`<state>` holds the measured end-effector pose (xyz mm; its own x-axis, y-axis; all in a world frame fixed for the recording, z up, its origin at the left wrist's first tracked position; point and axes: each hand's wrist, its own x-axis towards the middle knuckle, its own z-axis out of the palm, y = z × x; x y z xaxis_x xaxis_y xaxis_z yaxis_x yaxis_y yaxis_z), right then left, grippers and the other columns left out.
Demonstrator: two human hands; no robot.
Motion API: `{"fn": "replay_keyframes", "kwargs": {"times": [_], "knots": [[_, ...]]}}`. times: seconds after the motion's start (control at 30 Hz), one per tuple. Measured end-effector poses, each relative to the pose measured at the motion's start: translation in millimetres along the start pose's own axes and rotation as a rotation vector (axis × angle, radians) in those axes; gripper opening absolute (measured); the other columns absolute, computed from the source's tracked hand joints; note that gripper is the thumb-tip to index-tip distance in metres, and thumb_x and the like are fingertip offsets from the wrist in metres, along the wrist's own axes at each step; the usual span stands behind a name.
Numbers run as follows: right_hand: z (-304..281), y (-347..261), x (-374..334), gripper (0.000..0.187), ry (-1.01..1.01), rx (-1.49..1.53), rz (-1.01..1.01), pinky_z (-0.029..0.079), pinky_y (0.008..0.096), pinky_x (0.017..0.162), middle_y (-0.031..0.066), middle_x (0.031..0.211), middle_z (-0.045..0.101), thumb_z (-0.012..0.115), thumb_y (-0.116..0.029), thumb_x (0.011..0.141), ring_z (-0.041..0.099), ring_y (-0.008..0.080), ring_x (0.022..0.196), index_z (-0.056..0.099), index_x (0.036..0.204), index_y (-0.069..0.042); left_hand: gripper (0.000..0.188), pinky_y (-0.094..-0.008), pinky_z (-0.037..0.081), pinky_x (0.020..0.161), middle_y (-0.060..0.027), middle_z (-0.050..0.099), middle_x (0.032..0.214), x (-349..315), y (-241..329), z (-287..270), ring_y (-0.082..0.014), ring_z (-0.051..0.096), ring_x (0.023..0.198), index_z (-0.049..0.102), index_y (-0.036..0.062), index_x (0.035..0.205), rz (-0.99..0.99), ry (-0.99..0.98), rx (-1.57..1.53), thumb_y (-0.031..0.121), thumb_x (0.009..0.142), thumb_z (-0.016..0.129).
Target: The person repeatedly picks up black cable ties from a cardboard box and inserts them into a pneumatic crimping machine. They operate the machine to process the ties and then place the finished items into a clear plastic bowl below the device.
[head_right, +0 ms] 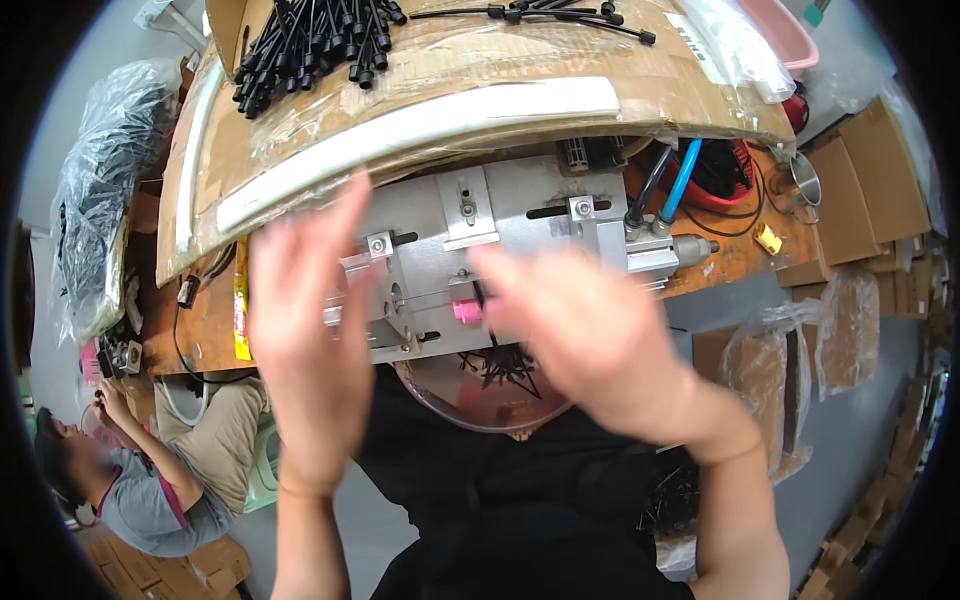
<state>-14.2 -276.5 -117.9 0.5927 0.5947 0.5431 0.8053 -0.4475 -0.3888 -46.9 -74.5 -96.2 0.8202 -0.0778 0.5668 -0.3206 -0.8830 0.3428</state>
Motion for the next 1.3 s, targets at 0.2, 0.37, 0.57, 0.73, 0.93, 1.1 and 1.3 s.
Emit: {"fn": "replay_keyframes", "kwargs": {"times": [0.2,0.37,0.57,0.73,0.93,1.1,1.3], "knots": [[-25.6,99.8,144.0,0.018,0.239,-0.61,-0.102,0.052,0.041,0.061,0.0241,0.086,0.067,0.062,-0.015,0.088,0.068,0.0322,0.073,0.066,0.089,0.003,0.012,-0.0442,0.048,0.079,-0.0226,0.063,0.087,144.5,-56.3,34.8,-0.0384,0.061,0.087,0.063,-0.0049,0.081,0.281,0.129,0.233,0.006,0.079,0.066],[-21.8,112.4,165.9,0.019,-0.117,-0.583,0.214,0.05,0.0446,0.068,0.0266,0.078,0.064,0.063,-0.015,0.081,0.066,0.0382,0.078,0.067,0.086,0.003,0.01,-0.0408,0.049,0.075,-0.0225,0.063,0.088,161.8,-51.3,33.8,-0.0364,0.062,0.088,0.065,-0.0036,0.084,0.13,-0.209,0.315,0.005,0.078,0.067],[-40.8,100.8,148.5,0.015,-0.107,-0.458,0.288,0.05,0.0437,0.071,0.0252,0.08,0.065,0.065,-0.011,0.079,0.066,0.0373,0.08,0.067,0.087,0.002,0.015,-0.0324,0.045,0.077,-0.0081,0.062,0.082,120.4,-65.6,3.2,-0.0223,0.057,0.082,0.066,0.0003,0.092,0.32,-0.218,0.003,0.008,0.08,0.07],[-37.2,101.0,145.2,0.016,-0.04,-0.424,0.248,0.051,0.042,0.073,0.0227,0.081,0.066,0.066,-0.012,0.08,0.065,0.0372,0.08,0.068,0.088,0.001,0.019,-0.0296,0.044,0.077,-0.005,0.06,0.081,98.7,-63.1,-1.9,-0.0189,0.053,0.079,0.067,0.0014,0.098,0.201,-0.248,-0.13,0.009,0.08,0.07],[-52.8,88.2,123.0,0.019,0.132,-0.349,0.17,0.051,0.0355,0.071,0.0141,0.084,0.068,0.066,-0.019,0.087,0.065,0.0258,0.077,0.07,0.092,-0.001,0.029,-0.0343,0.046,0.082,-0.0087,0.066,0.094,3.2,-18.5,10.0,-0.025,0.06,0.091,0.068,0.0045,0.103,0.117,0.035,0.005,-0.002,0.075,0.072],[-76.4,25.9,114.7,0.021,0.002,-0.285,0.49,0.044,0.0279,0.056,0.0091,0.073,0.067,0.066,-0.021,0.088,0.059,0.0123,0.064,0.073,0.093,-0.002,0.061,-0.0376,0.046,0.078,-0.0096,0.055,0.096,-81.5,25.5,39.7,-0.0258,0.054,0.087,0.056,-0.0043,0.13,0.039,-0.16,-0.052,0.003,0.072,0.074],[-49.7,54.6,119.0,0.014,0.154,-0.228,0.12,0.049,0.0312,0.064,0.013,0.076,0.068,0.067,-0.012,0.085,0.062,0.0204,0.066,0.071,0.088,0.001,0.068,-0.0366,0.042,0.081,-0.0091,0.059,0.092,-50.0,14.9,34.3,-0.0252,0.054,0.086,0.057,0.0012,0.132,0.044,0.029,-0.047,-0.004,0.066,0.076]]}}
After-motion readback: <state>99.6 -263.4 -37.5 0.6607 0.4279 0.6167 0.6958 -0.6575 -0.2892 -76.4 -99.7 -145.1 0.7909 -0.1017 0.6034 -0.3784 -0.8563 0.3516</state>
